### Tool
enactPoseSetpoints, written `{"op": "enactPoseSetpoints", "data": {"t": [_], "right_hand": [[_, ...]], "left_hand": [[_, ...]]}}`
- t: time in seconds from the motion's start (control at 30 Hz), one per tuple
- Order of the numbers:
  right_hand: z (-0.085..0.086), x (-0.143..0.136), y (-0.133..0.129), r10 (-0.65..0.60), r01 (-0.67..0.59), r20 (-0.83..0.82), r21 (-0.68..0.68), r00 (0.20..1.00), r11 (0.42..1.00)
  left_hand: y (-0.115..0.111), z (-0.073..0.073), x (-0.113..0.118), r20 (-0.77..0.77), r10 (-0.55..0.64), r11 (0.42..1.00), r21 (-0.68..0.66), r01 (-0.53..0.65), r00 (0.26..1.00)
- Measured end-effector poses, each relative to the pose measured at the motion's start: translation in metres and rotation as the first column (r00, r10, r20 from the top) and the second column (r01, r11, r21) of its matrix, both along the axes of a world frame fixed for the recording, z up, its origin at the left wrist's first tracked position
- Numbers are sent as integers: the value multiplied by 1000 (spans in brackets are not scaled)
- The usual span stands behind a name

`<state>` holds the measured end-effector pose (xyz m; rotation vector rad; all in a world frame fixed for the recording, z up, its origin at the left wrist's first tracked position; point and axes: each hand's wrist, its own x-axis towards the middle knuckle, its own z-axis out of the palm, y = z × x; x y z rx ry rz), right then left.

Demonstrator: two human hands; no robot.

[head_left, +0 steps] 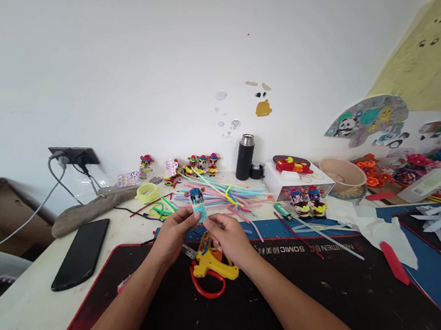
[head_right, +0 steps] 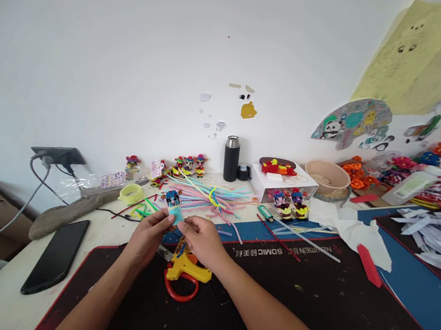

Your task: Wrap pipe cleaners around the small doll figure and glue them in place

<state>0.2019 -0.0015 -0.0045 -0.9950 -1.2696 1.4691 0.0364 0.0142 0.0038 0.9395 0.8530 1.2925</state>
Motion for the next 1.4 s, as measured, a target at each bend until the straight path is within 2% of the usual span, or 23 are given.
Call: {"op": "enactPoseSetpoints", "data": {"t": [0.5,0.7,1.13,1.4], "right_hand": [[-25,1,10,-52,48,64,63,997,997],[-24,1,10,-64,60,84,46,994,997],[-18,1,8,-24,23,14,39,1000,999],[-21,1,9,-24,23,17,51,1000,998]], "left_hand": [[-2,-1,8,-52,73,997,43,-70,996],[-1,-4,8,-58,75,996,47,-72,996],[-2,0,5,-101,60,997,64,-54,993],[0,-4,3,-121,53,997,58,-46,991]]}}
